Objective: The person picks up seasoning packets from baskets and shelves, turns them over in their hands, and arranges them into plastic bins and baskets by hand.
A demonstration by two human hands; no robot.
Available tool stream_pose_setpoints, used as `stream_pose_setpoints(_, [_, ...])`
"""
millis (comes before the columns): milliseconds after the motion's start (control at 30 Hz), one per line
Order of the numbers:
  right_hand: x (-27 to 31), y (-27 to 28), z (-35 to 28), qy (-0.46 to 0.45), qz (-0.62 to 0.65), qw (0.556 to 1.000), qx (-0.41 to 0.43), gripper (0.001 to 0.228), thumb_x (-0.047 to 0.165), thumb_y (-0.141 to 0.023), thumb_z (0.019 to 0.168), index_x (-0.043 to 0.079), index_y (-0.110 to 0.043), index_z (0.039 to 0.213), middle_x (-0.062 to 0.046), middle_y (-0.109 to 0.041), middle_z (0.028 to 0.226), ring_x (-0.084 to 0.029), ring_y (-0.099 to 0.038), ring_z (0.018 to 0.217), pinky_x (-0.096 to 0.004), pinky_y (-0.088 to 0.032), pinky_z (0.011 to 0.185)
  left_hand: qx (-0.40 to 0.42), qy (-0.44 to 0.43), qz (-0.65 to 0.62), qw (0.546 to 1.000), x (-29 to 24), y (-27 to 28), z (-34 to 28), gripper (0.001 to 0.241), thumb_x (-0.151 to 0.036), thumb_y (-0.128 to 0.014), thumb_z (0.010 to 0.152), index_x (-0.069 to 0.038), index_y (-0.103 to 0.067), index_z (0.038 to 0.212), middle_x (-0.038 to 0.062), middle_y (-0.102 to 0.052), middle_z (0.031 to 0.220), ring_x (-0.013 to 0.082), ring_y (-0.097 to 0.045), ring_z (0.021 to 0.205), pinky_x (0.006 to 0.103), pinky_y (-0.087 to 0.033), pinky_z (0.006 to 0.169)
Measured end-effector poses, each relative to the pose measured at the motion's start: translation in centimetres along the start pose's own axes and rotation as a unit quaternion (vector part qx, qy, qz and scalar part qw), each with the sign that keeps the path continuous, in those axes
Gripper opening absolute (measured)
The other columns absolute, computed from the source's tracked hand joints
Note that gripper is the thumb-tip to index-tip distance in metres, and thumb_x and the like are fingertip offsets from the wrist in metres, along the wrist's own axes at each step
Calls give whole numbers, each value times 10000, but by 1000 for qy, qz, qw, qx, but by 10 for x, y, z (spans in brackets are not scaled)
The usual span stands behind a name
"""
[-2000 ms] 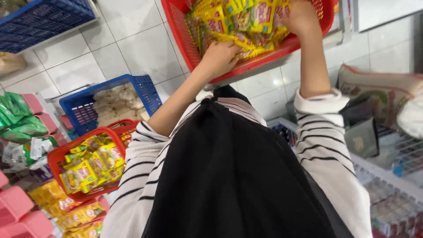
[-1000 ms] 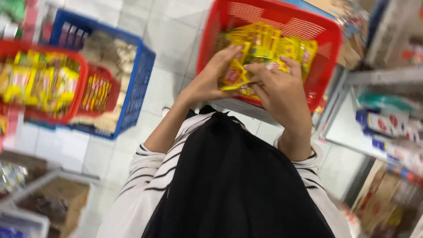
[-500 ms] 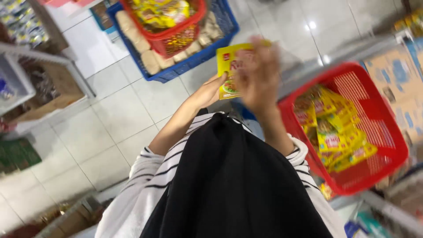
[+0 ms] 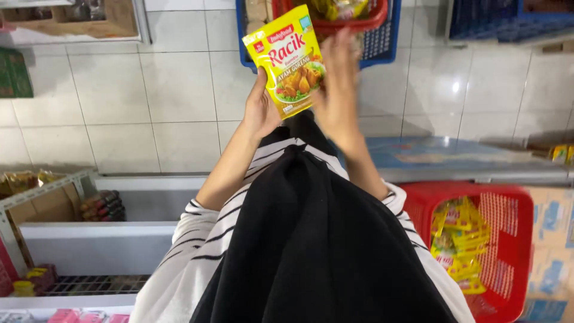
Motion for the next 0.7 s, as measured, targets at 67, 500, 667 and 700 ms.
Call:
stream_pose_setpoints(67, [11, -13, 10, 106, -35, 990, 84, 805, 283, -778, 919, 172, -361, 1599, -146, -151, 1709, -344, -113, 1610, -632, -25, 1274, -17, -19, -1, 1000, -6, 6, 2, 679, -539, -334, 1134, -76, -345, 1630, 119, -430, 1652, 288, -436, 1529, 500, -340, 1302])
stream_pose_setpoints(500, [-115, -70, 117, -216, 438, 851, 192, 575, 21, -646, 1012, 10, -420, 1541, -135, -596, 1420, -187, -583, 1286, -331, -486, 1056, -169, -76, 189, 964, -64, 91, 90, 647, -171, -613, 959, -32, -379, 1546, 170, -492, 1536, 337, -474, 1420, 523, -373, 1202])
stream_pose_setpoints(667, [-142, -84, 158, -284, 625, 718, 116, 447, -41, -641, 1025, 6, -504, 1448, -147, -616, 1355, -244, -645, 1224, -413, -574, 1045, -136, -181, 604, 764, -114, 48, 156, 620, -92, -618, 1063, -21, -307, 1594, 198, -369, 1612, 367, -337, 1526, 488, -266, 1256])
stream_pose_setpoints(700, [-144, -81, 166, -309, 622, 716, 71, 462, -47, -625, 1015, 10, -486, 1452, -145, -608, 1379, -250, -644, 1250, -415, -570, 1063, -132, -196, 658, 715, -135, 31, 166, 616, -97, -628, 1050, -33, -333, 1587, 203, -382, 1597, 372, -348, 1511, 494, -280, 1252])
Point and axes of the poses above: each hand's wrist, its own z-axis towards the middle knuckle, its own y-axis out of the back of the hand, x = y × z, the point moved 1 cm from there along z, towards the middle knuckle
